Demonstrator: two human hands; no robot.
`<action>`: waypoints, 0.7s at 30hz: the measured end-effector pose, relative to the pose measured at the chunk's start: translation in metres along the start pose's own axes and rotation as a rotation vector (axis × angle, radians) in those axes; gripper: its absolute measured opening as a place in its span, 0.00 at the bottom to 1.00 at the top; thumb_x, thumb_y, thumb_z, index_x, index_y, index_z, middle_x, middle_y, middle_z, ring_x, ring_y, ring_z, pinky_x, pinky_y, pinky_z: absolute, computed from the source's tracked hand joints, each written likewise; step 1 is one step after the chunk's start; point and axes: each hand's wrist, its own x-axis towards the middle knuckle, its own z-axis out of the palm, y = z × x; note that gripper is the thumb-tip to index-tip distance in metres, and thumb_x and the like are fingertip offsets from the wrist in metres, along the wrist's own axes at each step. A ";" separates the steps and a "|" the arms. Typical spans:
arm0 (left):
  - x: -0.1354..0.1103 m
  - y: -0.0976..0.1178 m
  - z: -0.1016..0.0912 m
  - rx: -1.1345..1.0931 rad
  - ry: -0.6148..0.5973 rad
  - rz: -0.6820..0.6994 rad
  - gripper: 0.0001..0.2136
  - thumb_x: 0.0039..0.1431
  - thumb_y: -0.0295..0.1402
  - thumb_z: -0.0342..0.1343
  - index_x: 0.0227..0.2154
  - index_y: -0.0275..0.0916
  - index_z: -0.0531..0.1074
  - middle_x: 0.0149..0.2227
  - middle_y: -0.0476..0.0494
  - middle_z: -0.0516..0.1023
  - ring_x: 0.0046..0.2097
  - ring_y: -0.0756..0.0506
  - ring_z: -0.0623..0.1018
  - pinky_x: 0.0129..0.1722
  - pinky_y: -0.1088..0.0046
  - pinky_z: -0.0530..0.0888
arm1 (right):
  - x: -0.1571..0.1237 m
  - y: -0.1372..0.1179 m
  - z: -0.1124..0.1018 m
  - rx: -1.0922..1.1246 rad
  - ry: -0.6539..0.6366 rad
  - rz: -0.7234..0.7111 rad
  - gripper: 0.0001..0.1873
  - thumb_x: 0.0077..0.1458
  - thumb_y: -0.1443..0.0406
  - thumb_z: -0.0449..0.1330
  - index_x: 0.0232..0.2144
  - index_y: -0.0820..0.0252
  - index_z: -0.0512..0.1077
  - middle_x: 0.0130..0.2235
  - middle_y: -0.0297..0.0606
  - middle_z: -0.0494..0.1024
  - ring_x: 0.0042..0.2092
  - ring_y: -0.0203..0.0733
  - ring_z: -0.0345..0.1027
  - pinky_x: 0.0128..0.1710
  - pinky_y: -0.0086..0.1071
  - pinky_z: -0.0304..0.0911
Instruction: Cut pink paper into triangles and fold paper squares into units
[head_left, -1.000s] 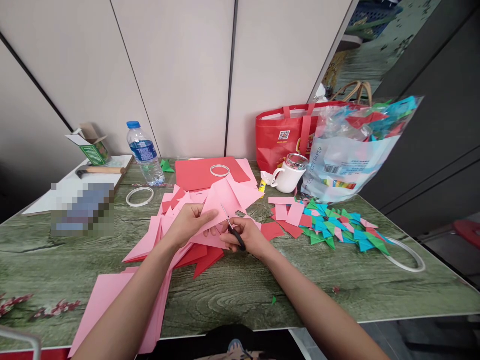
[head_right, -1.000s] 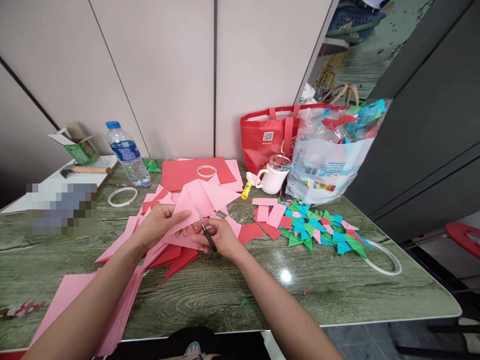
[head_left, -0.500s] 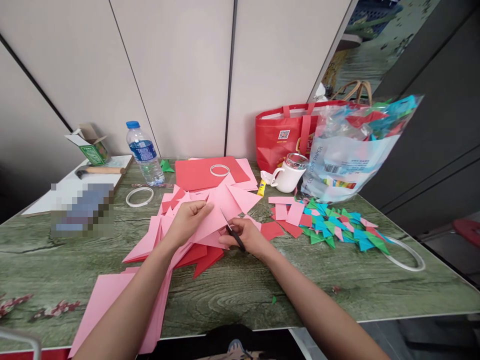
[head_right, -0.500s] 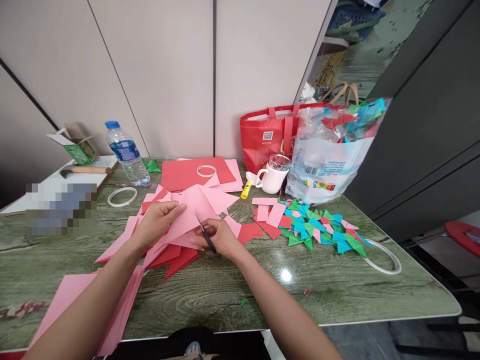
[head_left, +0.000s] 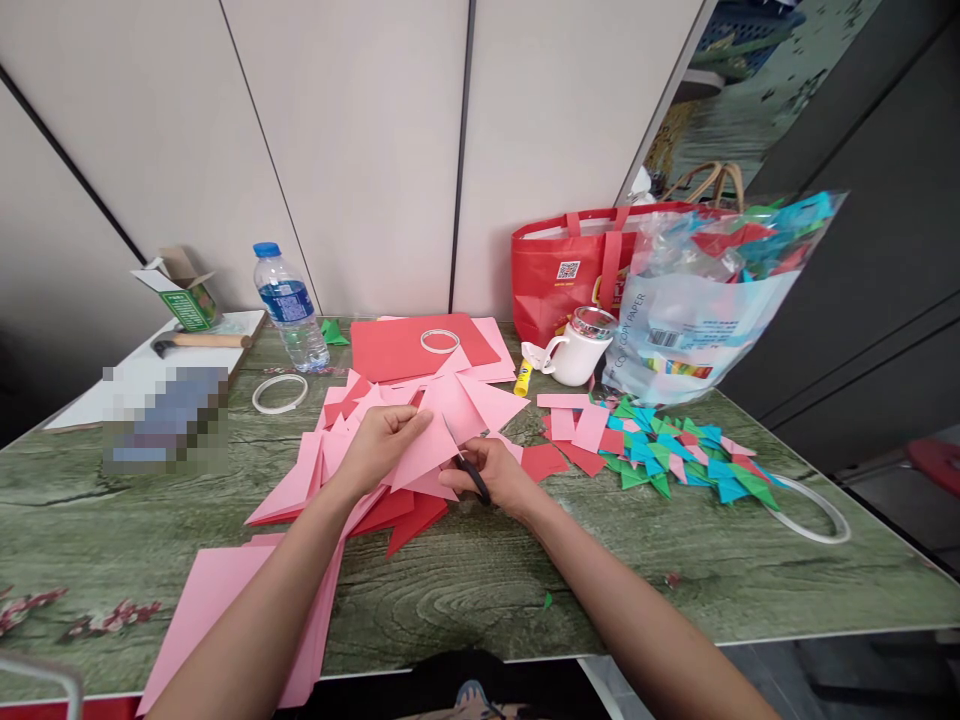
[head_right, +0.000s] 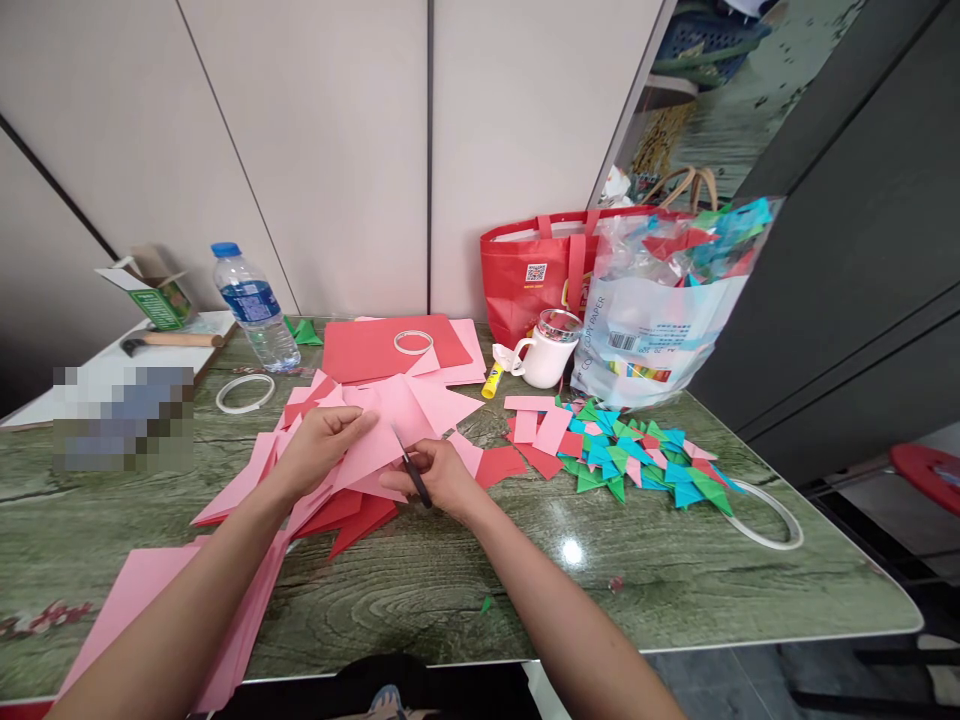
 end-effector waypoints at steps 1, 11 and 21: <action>0.000 0.000 0.000 0.003 0.001 -0.003 0.18 0.53 0.40 0.49 0.15 0.38 0.51 0.18 0.55 0.47 0.21 0.55 0.50 0.18 0.78 0.48 | 0.000 0.000 0.000 -0.008 -0.001 0.000 0.22 0.28 0.56 0.70 0.25 0.63 0.67 0.22 0.30 0.69 0.22 0.32 0.60 0.21 0.26 0.54; 0.000 0.001 0.000 0.006 0.012 -0.004 0.18 0.53 0.40 0.49 0.15 0.38 0.50 0.18 0.55 0.47 0.20 0.55 0.49 0.18 0.78 0.47 | -0.003 -0.005 0.003 -0.035 -0.026 -0.017 0.21 0.32 0.54 0.68 0.21 0.63 0.66 0.16 0.28 0.66 0.18 0.31 0.57 0.18 0.25 0.51; 0.000 0.000 -0.001 0.048 0.008 0.013 0.18 0.54 0.39 0.48 0.15 0.39 0.49 0.19 0.55 0.46 0.21 0.55 0.48 0.18 0.77 0.46 | -0.002 -0.003 0.002 -0.033 -0.018 0.002 0.20 0.30 0.57 0.69 0.24 0.63 0.69 0.18 0.28 0.68 0.19 0.31 0.59 0.19 0.26 0.53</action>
